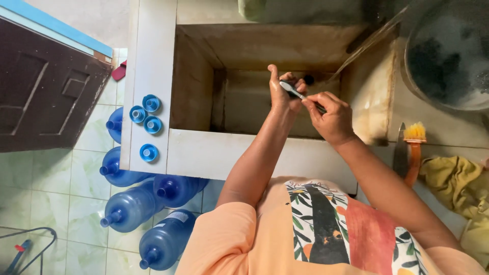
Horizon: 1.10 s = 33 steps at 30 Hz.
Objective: Washing and scrubbing blue plastic bottle caps under a running tap using a toothbrush.
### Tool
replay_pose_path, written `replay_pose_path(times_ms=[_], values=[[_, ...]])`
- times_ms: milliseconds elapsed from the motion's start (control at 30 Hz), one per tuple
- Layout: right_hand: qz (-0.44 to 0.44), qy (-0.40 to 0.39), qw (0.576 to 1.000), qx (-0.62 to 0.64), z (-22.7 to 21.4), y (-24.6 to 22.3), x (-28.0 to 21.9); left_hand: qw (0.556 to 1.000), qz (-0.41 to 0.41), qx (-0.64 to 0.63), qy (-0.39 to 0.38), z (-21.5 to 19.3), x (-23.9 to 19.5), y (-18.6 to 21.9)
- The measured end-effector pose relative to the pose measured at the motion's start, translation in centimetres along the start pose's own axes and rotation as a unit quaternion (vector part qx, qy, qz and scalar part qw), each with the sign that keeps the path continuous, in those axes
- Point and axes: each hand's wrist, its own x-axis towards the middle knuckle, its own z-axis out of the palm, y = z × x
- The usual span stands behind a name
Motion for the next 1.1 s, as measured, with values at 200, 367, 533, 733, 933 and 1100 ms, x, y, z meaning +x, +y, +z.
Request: replay_pose_path(times_ms=[200, 367, 533, 733, 933, 1100], values=[[0.034, -0.035, 0.996, -0.073, -2.1, 2.6, -2.0, 0.996, 0.023, -0.088, 0.006, -1.6, 1.0, 2.4], [0.019, -0.006, 1.0, -0.009, -0.6, 0.7, -0.3, 0.994, -0.042, -0.083, -0.057, -2.9, 2.6, -1.2], [-0.005, -0.013, 1.0, 0.008, -1.1, 0.8, -0.3, 0.991, -0.074, -0.089, -0.061, 0.6, -1.3, 1.4], [0.05, -0.009, 0.999, -0.016, -1.1, 1.4, -1.0, 0.988, -0.088, -0.09, -0.092, 2.0, -3.8, 1.2], [0.015, -0.015, 1.0, -0.016, -1.0, 0.6, -0.4, 0.983, 0.004, -0.07, -0.172, -2.1, -0.4, 1.3], [0.072, -0.041, 0.996, 0.035, -0.5, -0.8, -0.7, 0.992, 0.017, -0.02, -0.126, -2.8, 0.2, 0.7]])
